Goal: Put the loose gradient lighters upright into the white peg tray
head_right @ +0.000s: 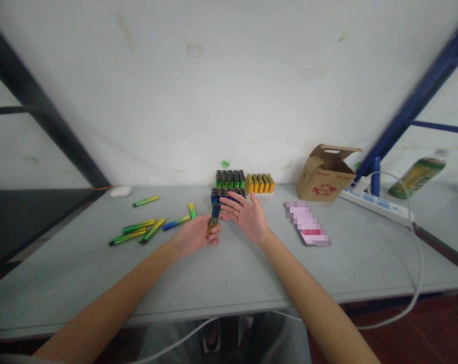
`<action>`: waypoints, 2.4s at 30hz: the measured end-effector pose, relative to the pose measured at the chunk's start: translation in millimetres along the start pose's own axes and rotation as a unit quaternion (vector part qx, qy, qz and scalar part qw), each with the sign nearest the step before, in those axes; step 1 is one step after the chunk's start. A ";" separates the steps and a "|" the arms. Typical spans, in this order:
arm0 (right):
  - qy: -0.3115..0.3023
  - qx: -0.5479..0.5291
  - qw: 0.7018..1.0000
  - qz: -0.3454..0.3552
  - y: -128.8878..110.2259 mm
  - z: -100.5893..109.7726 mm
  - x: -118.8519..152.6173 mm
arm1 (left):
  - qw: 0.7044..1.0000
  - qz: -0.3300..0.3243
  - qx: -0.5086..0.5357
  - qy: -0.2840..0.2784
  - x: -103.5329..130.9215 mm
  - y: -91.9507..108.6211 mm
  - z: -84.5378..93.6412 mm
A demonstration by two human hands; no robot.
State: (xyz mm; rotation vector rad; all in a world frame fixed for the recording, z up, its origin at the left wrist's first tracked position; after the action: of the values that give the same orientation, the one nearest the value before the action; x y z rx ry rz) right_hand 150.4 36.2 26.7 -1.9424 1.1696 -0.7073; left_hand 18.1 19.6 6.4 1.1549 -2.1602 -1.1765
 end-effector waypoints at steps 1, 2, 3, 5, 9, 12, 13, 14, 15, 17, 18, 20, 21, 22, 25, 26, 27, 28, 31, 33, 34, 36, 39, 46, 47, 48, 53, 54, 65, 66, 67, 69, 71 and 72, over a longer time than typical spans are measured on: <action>-0.003 -0.006 1.000 0.000 0.0 0.2 -0.3 | 1.000 -0.002 0.010 0.013 -0.5 3.2 1.3; -0.007 -0.013 1.000 0.000 0.1 0.4 -0.7 | 0.999 -0.005 0.020 0.025 -0.7 6.7 2.4; -0.010 -0.019 1.000 -0.002 0.2 0.6 -1.0 | 0.999 -0.009 0.028 0.034 -0.6 10.3 3.4; -0.012 -0.022 1.000 -0.005 0.9 1.3 -1.6 | 0.998 -0.017 0.040 0.045 0.3 16.5 4.9; -0.013 -0.006 1.000 -0.007 2.1 1.5 -1.9 | 0.998 -0.024 0.039 0.040 2.3 22.2 5.4; -0.016 0.006 1.000 -0.008 2.9 0.7 -1.6 | 0.998 -0.031 0.032 0.034 2.4 22.2 4.9; -0.016 0.010 1.000 -0.008 3.2 0.6 -1.6 | 0.998 -0.034 0.029 0.033 2.2 22.0 4.7; -0.016 0.012 1.000 -0.009 3.5 0.5 -1.6 | 0.998 -0.035 0.027 0.033 2.0 21.6 4.6; -0.016 0.014 1.000 -0.009 3.8 0.6 -1.6 | 0.999 -0.036 0.025 0.033 1.7 21.3 4.5; -0.015 0.016 1.000 -0.010 4.3 0.8 -1.9 | 0.999 -0.034 0.025 0.034 1.3 20.7 4.7; -0.016 0.016 1.000 -0.010 4.5 0.8 -1.9 | 0.999 -0.033 0.026 0.034 1.1 20.5 4.9; -0.021 0.014 1.000 -0.007 4.3 0.5 -1.9 | 0.999 -0.027 0.028 0.033 0.6 20.0 5.1; -0.024 0.013 1.000 -0.004 4.0 0.3 -1.8 | 0.999 -0.025 0.031 0.032 0.5 19.8 5.2; -0.028 0.012 1.000 -0.002 3.7 0.1 -1.6 | 0.999 -0.024 0.032 0.032 0.3 19.7 5.4; -0.031 0.011 0.999 0.003 2.9 -0.2 -1.1 | 0.998 -0.028 0.034 0.036 0.2 20.0 5.8; -0.031 0.012 0.999 0.003 2.8 -0.3 -0.9 | 0.998 -0.032 0.035 0.038 0.4 20.3 5.8; -0.030 0.012 0.999 0.003 2.8 -0.3 -0.8 | 0.998 -0.035 0.035 0.038 0.6 20.6 5.6; -0.030 0.012 0.999 0.003 2.7 -0.4 -0.8 | 0.998 -0.037 0.037 0.039 1.0 20.9 5.4; -0.031 0.009 0.999 0.003 2.8 -0.8 -0.8 | 0.998 -0.039 0.039 0.041 2.2 21.3 5.3; -0.031 0.008 0.999 0.005 2.7 -0.9 -0.8 | 0.998 -0.036 0.035 0.041 2.7 21.0 5.8; -0.030 0.009 0.999 0.005 2.6 -0.8 -0.8 | 0.998 -0.035 0.034 0.040 2.7 20.8 6.2; -0.028 0.012 1.000 0.006 2.4 -0.7 -0.6 | 0.998 -0.033 0.029 0.036 2.1 20.2 7.0; -0.027 0.014 1.000 0.005 2.3 -1.3 0.3 | 0.999 -0.032 0.015 0.038 0.8 19.3 8.5; -0.022 0.022 1.000 0.001 2.6 -4.2 2.1 | 0.997 -0.026 -0.032 0.072 -2.4 16.0 15.5; -0.022 0.022 1.000 0.001 2.6 -4.5 2.1 | 0.996 -0.023 -0.039 0.081 -2.9 15.0 17.1; -0.023 0.021 1.000 0.002 2.6 -4.7 2.1 | 0.994 -0.021 -0.048 0.092 -3.2 14.1 18.9; -0.016 0.025 1.000 0.001 2.3 -4.4 2.3 | 0.987 -0.030 -0.090 0.133 -3.8 12.0 24.3; -0.015 0.027 1.000 0.000 2.2 -4.4 2.4 | 0.986 -0.033 -0.094 0.137 -3.8 12.1 24.4; -0.027 0.019 0.999 -0.002 2.1 -6.4 3.1 | 0.975 -0.054 -0.120 0.179 -2.1 19.2 22.1; -0.027 0.019 0.999 -0.002 2.1 -6.6 3.3 | 0.975 -0.054 -0.122 0.180 -1.7 19.0 21.2; -0.026 0.020 0.999 -0.002 2.0 -6.8 3.4 | 0.974 -0.052 -0.124 0.182 -1.3 18.4 20.5; -0.021 0.023 1.000 -0.002 1.9 -6.9 3.6 | 0.972 -0.050 -0.131 0.188 -0.6 16.9 19.6; -0.013 0.026 1.000 -0.002 1.7 -6.4 3.5 | 0.969 -0.053 -0.141 0.194 -0.1 15.8 19.5; -0.010 0.027 1.000 -0.002 1.6 -6.2 3.4 | 0.969 -0.054 -0.145 0.195 -0.1 15.3 19.6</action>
State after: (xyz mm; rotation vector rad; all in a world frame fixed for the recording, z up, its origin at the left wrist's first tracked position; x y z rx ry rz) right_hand 146.3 30.7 29.2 -1.9035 1.1239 -0.7119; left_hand -2.4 33.6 8.3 1.2608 -1.5933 -1.1502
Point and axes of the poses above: each hand's wrist, its own x-axis away from the middle knuckle, its own z-axis out of the back of the hand, y = z × x, the point moved 5 cm from there along -x, towards the middle knuckle, and after that the axes turned 12 degrees about -z, right-handed, at the moved point
